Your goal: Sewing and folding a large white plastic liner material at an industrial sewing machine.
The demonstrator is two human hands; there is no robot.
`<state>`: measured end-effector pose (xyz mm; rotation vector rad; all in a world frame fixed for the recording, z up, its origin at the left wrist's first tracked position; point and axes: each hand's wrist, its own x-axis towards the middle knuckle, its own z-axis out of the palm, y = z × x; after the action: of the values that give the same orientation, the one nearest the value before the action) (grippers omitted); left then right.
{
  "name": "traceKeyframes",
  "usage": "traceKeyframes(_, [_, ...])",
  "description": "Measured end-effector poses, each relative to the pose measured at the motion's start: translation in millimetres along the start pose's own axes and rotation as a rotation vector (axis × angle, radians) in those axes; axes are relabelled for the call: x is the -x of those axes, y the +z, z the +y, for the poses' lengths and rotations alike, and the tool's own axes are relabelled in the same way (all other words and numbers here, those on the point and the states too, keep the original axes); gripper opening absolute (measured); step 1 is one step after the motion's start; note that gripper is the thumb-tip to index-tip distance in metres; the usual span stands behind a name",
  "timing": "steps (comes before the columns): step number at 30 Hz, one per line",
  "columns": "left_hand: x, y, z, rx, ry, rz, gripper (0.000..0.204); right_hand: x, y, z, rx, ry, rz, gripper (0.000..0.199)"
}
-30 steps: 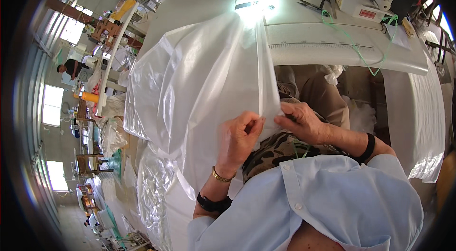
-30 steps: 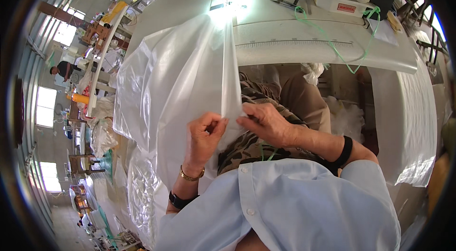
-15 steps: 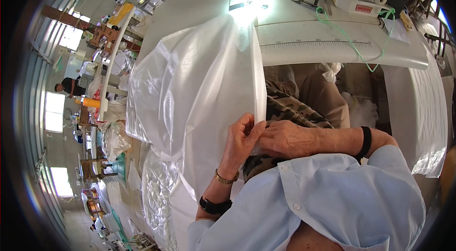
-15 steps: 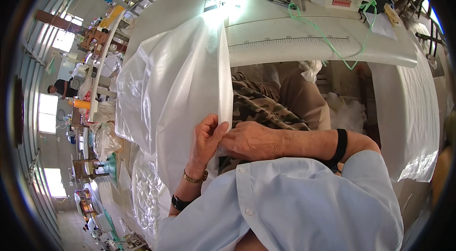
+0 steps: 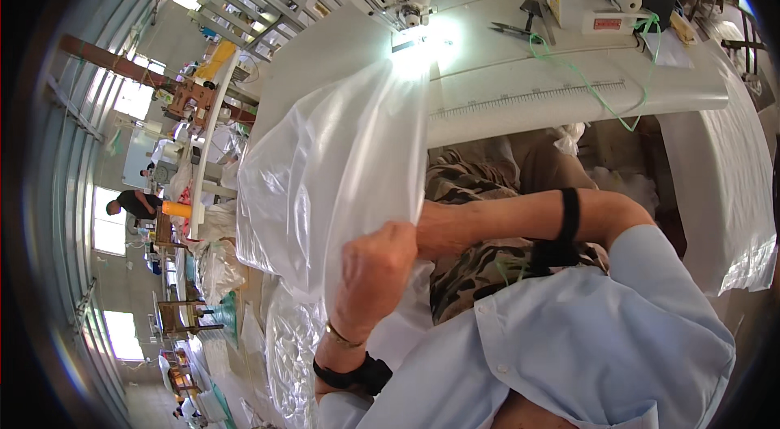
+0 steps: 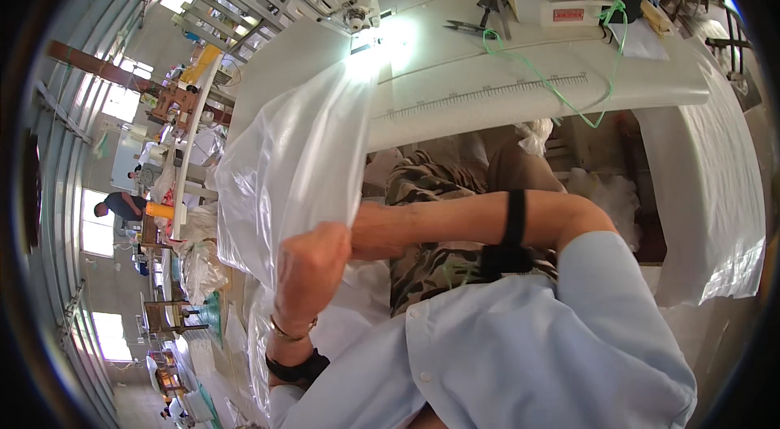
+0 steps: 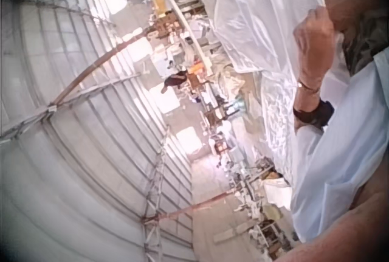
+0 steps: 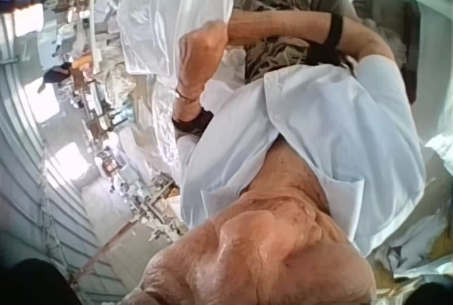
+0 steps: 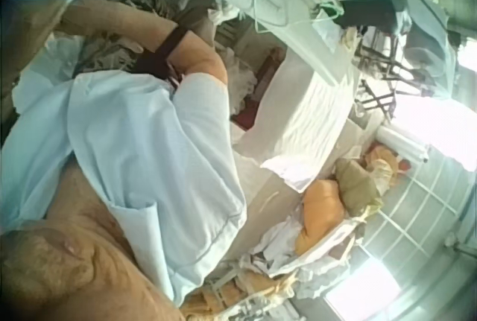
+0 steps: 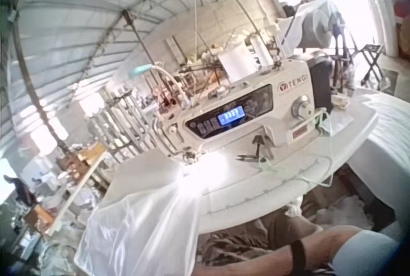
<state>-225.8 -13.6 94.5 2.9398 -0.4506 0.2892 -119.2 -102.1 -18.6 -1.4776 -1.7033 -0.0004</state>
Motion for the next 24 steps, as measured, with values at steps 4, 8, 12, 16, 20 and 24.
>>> traceKeyframes(4, [1,20,-9,0.177,-0.03,-0.135,0.013,28,-49,-1,0.407,0.343,-0.666,0.021])
traceKeyframes(8, [-9,37,-19,0.525,-0.13,-0.241,0.018,56,-68,23,0.511,0.477,0.095,0.019])
traceKeyframes(12, [-26,47,-31,0.498,0.023,-0.269,0.021,55,-72,46,0.603,0.085,0.095,0.015])
traceKeyframes(16, [-93,24,-55,0.227,0.071,-0.333,0.021,59,-69,51,0.493,0.029,0.167,0.017])
traceKeyframes(20, [-173,74,-86,0.147,0.076,0.124,0.025,53,-67,45,0.478,0.014,0.237,0.014])
traceKeyframes(24, [-221,104,-92,0.015,-0.206,-0.036,0.039,59,-68,47,0.43,0.059,0.182,0.016])
